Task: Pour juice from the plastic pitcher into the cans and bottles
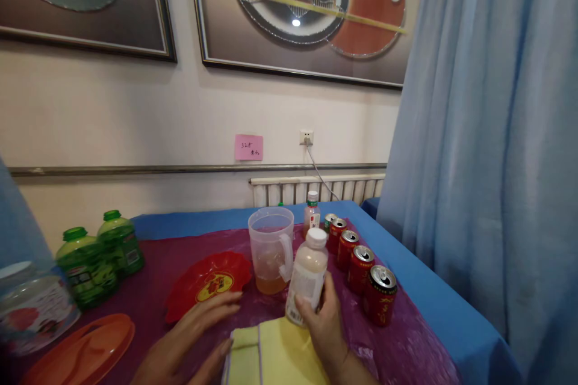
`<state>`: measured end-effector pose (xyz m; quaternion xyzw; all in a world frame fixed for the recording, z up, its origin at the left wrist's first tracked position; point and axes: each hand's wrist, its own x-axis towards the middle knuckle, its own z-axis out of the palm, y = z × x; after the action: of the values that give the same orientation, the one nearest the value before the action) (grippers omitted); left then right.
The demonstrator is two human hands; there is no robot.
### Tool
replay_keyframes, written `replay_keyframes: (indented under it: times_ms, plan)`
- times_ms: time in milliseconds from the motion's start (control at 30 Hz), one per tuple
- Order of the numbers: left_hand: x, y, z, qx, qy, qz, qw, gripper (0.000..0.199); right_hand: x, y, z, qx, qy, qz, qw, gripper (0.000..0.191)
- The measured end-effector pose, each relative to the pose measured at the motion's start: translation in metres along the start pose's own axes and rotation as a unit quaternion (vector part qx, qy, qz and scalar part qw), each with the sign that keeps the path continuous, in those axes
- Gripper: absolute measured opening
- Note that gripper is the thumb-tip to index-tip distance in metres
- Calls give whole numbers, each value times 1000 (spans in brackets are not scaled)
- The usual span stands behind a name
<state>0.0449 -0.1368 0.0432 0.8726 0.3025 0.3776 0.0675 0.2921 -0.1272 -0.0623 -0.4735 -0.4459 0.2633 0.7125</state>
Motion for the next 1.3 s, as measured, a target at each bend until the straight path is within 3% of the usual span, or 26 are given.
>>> replay_keyframes:
  times_ms: [67, 167, 267, 367, 667, 833, 933, 1033, 1167, 1300]
  plan:
    - [34, 8, -4, -9, -28, 45, 999, 46, -9, 0, 0, 46, -83, -27, 995, 68]
    - [84, 20, -10, -43, -131, 93, 986, 53, -14, -4, -1, 78, -179, -48, 980, 66]
    - [120, 32, -15, -91, -220, 136, 962, 44, -14, -6, -3, 79, -215, -68, 971, 65]
    - [137, 40, -18, -103, -265, 147, 947, 32, -13, -7, -3, 55, -221, -89, 970, 68]
    - [148, 45, -18, -59, -324, 161, 930, 24, -13, -6, -2, 32, -210, -109, 971, 65]
    - [149, 47, -13, 18, -288, 129, 949, 23, -15, -6, -3, 14, -186, -107, 977, 58]
    - [149, 47, -10, 81, -250, 89, 961, 42, -15, -7, -3, -8, -171, -100, 980, 59]
    - [148, 47, -15, 33, -238, 96, 966, 46, -15, -12, -3, -6, -172, -85, 981, 62]
    - [145, 49, -26, -78, -293, 129, 944, 35, -14, -13, -3, -20, -166, -78, 983, 63]
    - [145, 51, -25, -38, -304, 94, 947, 30, -15, -5, -4, -44, -168, -101, 979, 65]
